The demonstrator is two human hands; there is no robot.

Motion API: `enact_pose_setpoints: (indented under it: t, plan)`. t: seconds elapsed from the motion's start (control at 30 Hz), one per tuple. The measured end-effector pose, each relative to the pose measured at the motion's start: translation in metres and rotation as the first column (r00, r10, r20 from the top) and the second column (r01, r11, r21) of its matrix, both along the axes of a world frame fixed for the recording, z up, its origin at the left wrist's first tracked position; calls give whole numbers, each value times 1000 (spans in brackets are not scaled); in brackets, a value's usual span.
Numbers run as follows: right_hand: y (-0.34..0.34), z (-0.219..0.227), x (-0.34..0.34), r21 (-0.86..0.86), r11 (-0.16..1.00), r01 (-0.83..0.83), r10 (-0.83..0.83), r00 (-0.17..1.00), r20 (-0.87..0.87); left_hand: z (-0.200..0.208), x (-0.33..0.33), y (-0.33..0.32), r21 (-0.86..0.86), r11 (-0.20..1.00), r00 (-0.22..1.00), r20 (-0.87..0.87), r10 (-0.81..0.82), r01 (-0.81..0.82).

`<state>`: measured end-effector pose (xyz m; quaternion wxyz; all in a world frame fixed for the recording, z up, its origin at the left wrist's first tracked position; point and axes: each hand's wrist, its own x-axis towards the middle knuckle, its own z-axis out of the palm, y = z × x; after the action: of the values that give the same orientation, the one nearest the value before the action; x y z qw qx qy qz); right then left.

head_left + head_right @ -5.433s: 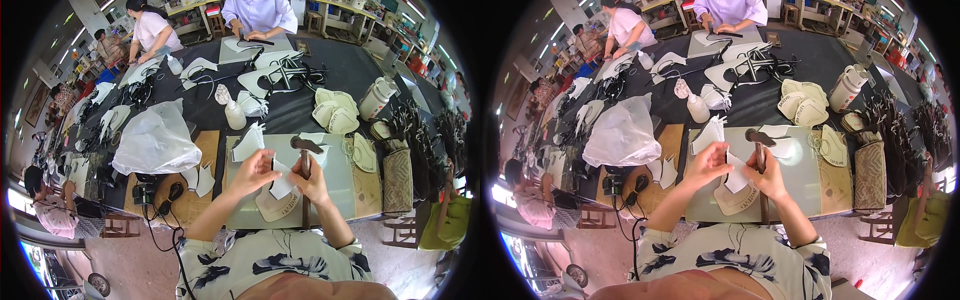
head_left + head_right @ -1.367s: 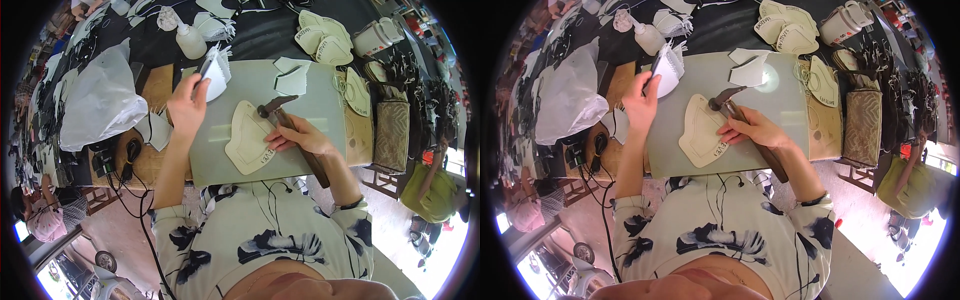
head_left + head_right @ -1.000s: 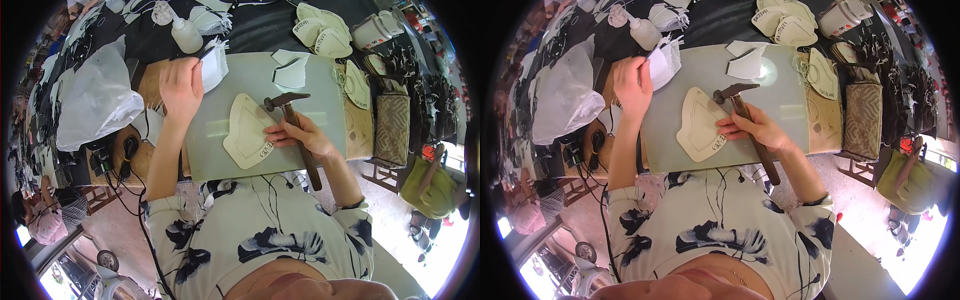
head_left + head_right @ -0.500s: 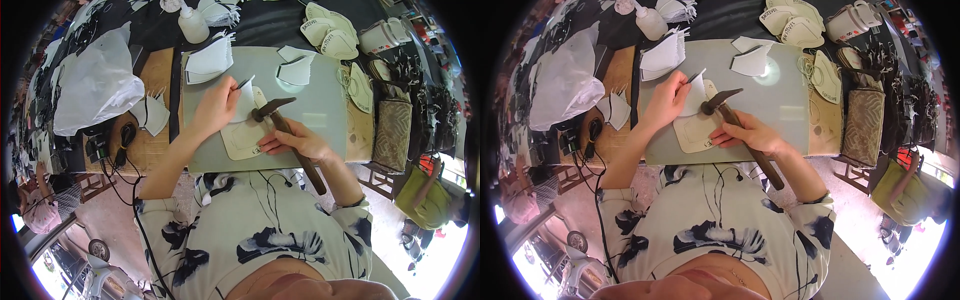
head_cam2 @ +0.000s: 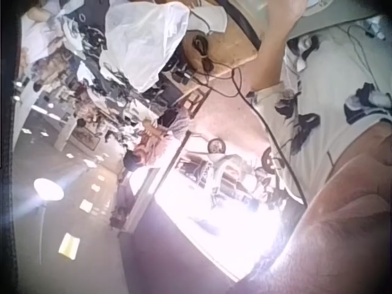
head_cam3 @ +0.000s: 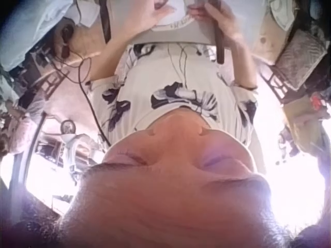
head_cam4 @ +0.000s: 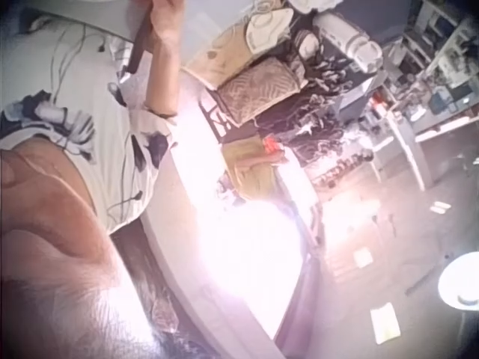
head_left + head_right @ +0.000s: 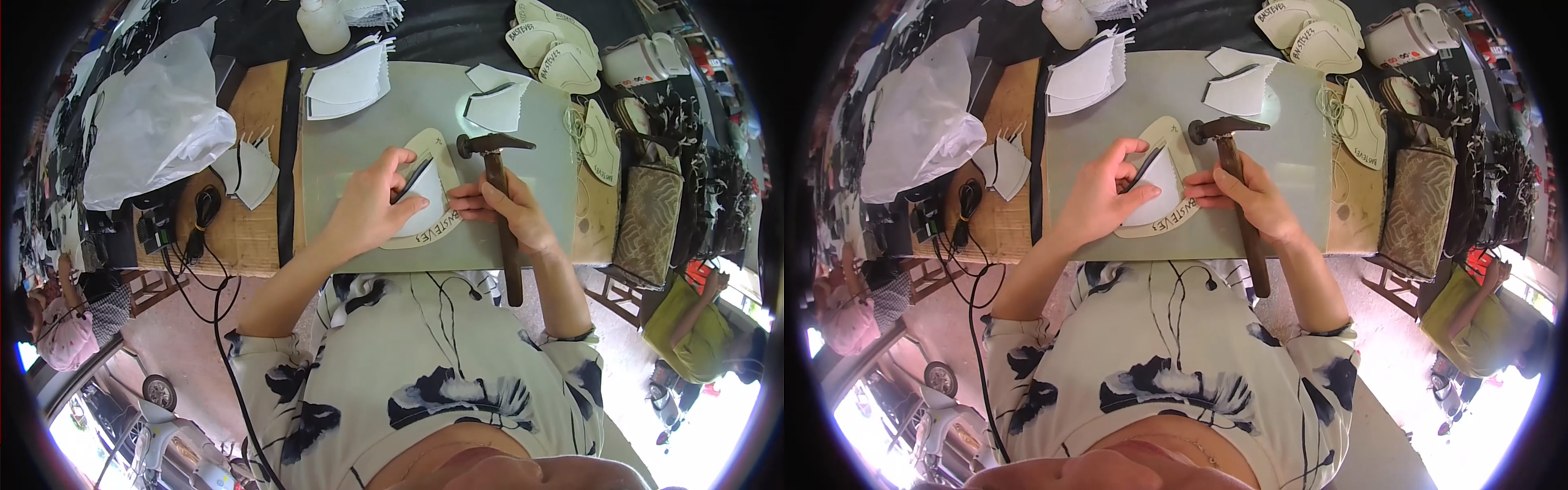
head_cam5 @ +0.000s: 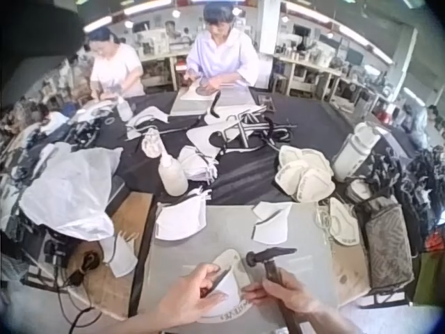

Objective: Hammering the edges of leather shoe components on a workbench.

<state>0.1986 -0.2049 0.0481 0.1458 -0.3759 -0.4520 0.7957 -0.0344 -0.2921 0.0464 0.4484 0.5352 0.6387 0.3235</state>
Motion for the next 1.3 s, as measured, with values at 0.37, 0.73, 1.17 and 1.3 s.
enact_pose_setpoints:
  t: [0.37,0.73,1.17,1.3]
  plan:
    - [0,-2,1,-5,1000,21,-21,999,-34,-11,14,-2,100,988,991,-52,119,-114]
    - [1,-4,2,-15,1000,4,-5,999,-51,-17,18,-4,200,974,982,-130,136,-109]
    - [-2,6,-12,98,981,-169,165,985,45,7,-7,-12,-29,990,989,-64,133,-135]
    - [-2,4,-13,87,986,-140,136,990,41,9,-9,-9,-68,989,988,-91,123,-129]
